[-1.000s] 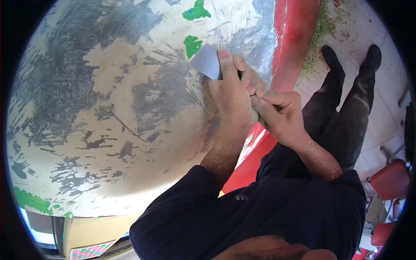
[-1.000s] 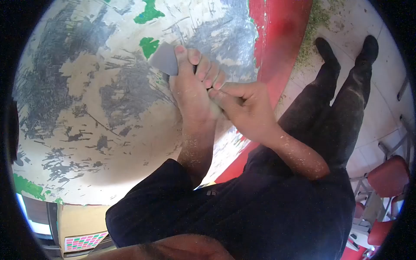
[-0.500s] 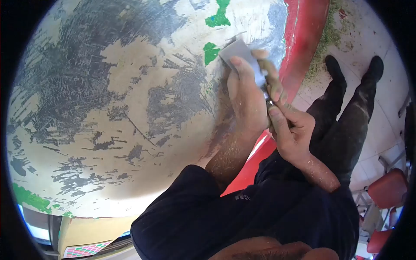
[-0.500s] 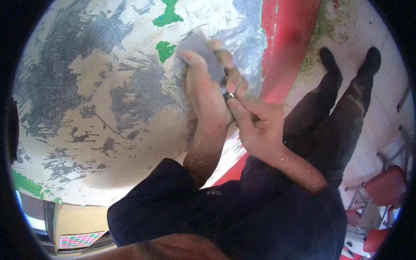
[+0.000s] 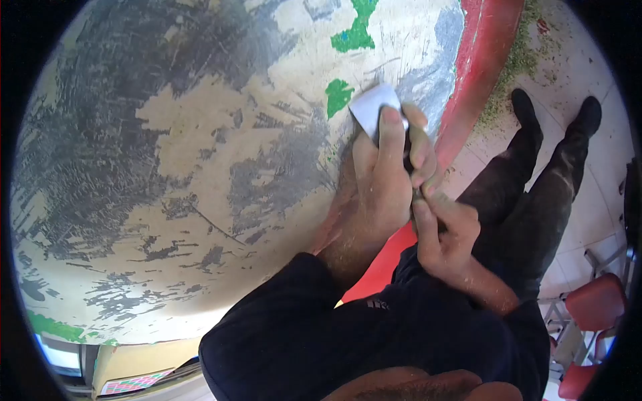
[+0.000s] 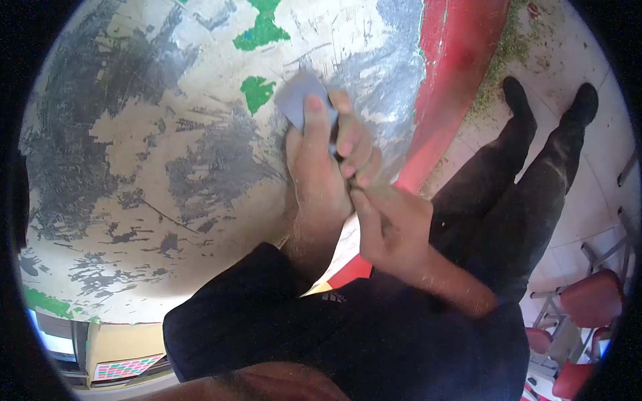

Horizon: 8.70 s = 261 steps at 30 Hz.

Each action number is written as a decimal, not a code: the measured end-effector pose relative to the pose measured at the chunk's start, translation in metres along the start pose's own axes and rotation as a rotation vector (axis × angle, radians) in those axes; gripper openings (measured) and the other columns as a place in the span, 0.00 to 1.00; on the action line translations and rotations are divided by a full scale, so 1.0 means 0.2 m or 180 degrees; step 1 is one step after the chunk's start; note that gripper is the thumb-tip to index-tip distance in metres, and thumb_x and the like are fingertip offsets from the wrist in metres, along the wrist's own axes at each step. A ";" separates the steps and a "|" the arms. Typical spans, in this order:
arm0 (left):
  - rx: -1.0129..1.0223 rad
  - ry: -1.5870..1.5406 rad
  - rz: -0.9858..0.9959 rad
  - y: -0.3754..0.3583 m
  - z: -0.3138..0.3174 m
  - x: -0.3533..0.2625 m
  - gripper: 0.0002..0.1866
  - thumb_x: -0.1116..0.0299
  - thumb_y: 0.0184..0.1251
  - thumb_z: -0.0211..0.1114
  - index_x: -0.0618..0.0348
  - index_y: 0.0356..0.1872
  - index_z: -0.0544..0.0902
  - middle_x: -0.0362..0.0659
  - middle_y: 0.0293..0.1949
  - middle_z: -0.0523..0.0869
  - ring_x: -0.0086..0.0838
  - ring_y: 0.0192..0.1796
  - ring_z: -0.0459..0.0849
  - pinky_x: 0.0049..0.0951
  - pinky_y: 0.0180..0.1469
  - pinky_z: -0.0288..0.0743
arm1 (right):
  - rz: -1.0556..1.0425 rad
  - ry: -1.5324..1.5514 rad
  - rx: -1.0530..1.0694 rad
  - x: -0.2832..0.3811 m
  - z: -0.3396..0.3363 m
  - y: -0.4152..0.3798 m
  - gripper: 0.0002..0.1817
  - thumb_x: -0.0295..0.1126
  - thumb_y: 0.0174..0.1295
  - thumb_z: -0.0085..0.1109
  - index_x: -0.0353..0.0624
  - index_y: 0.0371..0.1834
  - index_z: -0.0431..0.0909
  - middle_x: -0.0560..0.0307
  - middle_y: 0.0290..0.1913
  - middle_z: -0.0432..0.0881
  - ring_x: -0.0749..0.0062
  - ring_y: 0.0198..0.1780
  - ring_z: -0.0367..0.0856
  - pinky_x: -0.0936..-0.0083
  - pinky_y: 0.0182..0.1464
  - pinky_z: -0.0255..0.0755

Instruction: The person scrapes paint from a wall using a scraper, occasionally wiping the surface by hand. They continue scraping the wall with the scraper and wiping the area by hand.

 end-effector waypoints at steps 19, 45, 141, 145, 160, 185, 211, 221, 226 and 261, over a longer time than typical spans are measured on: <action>-0.0003 0.0074 0.0233 0.03 0.04 -0.05 0.20 0.51 0.78 0.45 0.58 0.32 0.70 0.35 0.17 0.65 0.21 0.15 0.62 0.25 0.17 0.62 | -0.0145 -0.0046 -0.0080 -0.02 0.05 0.03 0.13 0.18 0.61 0.54 0.27 0.48 0.78 0.48 0.24 0.78 0.70 0.23 0.77 0.76 0.26 0.68; 0.0060 0.0119 0.0095 0.01 -0.01 0.03 0.22 0.49 0.77 0.44 0.58 0.32 0.71 0.33 0.17 0.62 0.20 0.19 0.63 0.27 0.24 0.66 | 0.0277 -0.0459 0.0066 0.05 0.02 0.00 0.16 0.20 0.62 0.54 0.29 0.54 0.76 0.43 0.24 0.77 0.55 0.22 0.80 0.68 0.26 0.70; -0.0042 0.0015 0.0186 -0.05 -0.06 0.04 0.18 0.50 0.77 0.46 0.50 0.31 0.67 0.30 0.17 0.57 0.17 0.19 0.57 0.26 0.24 0.63 | -0.0335 -0.0042 0.0007 -0.01 0.03 -0.07 0.15 0.23 0.60 0.58 0.31 0.50 0.78 0.42 0.24 0.78 0.59 0.23 0.81 0.71 0.26 0.70; -0.0164 -0.0049 0.0467 -0.03 -0.01 -0.02 0.18 0.50 0.77 0.46 0.52 0.31 0.67 0.31 0.16 0.58 0.18 0.19 0.58 0.28 0.24 0.65 | 0.0366 0.0005 0.0502 0.03 0.01 0.05 0.13 0.26 0.62 0.56 0.33 0.48 0.79 0.42 0.20 0.75 0.60 0.21 0.81 0.69 0.25 0.69; -0.0197 0.0043 0.0162 -0.10 -0.06 0.04 0.15 0.53 0.77 0.47 0.48 0.31 0.67 0.29 0.18 0.55 0.16 0.20 0.56 0.24 0.24 0.59 | 0.0325 0.0158 0.0393 -0.01 0.02 -0.04 0.11 0.25 0.63 0.55 0.34 0.47 0.79 0.40 0.22 0.74 0.61 0.21 0.81 0.71 0.24 0.69; -0.0362 -0.0118 0.0461 -0.11 -0.07 0.08 0.15 0.55 0.77 0.46 0.50 0.30 0.66 0.29 0.19 0.54 0.18 0.21 0.54 0.25 0.26 0.58 | 0.0726 0.0607 0.0433 -0.06 0.02 -0.07 0.09 0.26 0.64 0.57 0.32 0.43 0.81 0.51 0.17 0.72 0.88 0.22 0.65 0.80 0.22 0.61; -0.0443 0.0060 0.0662 -0.06 -0.01 0.01 0.16 0.53 0.77 0.46 0.50 0.30 0.67 0.30 0.19 0.53 0.19 0.22 0.54 0.26 0.26 0.58 | 0.0538 0.0403 0.0406 -0.01 0.00 0.04 0.07 0.26 0.65 0.56 0.31 0.38 0.80 0.54 0.17 0.69 0.87 0.25 0.62 0.79 0.23 0.60; -0.0488 -0.0002 0.0713 -0.05 0.00 0.01 0.17 0.52 0.77 0.46 0.50 0.29 0.66 0.29 0.19 0.54 0.18 0.23 0.54 0.26 0.27 0.58 | 0.0653 0.0448 0.0613 0.00 0.02 0.07 0.07 0.26 0.66 0.55 0.33 0.37 0.80 0.45 0.20 0.72 0.85 0.23 0.64 0.77 0.24 0.63; -0.0344 -0.0006 0.0652 -0.09 -0.03 0.04 0.17 0.52 0.77 0.46 0.49 0.30 0.67 0.29 0.19 0.55 0.17 0.22 0.55 0.26 0.27 0.59 | 0.0592 0.0479 0.0573 -0.02 0.00 0.02 0.07 0.27 0.66 0.55 0.33 0.37 0.80 0.46 0.19 0.71 0.85 0.23 0.64 0.77 0.24 0.63; -0.0265 -0.0006 0.0567 -0.03 -0.02 0.04 0.17 0.50 0.76 0.48 0.50 0.30 0.66 0.30 0.17 0.55 0.18 0.21 0.55 0.27 0.25 0.60 | 0.0652 0.0193 0.0758 0.00 -0.05 0.07 0.08 0.27 0.67 0.55 0.34 0.40 0.81 0.49 0.20 0.73 0.84 0.23 0.68 0.78 0.26 0.65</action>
Point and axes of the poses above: each hand's wrist, its own y-axis towards the middle knuckle, its own z-axis out of the palm, x = y × z, the point moved 1 cm from there along y, towards the middle knuckle
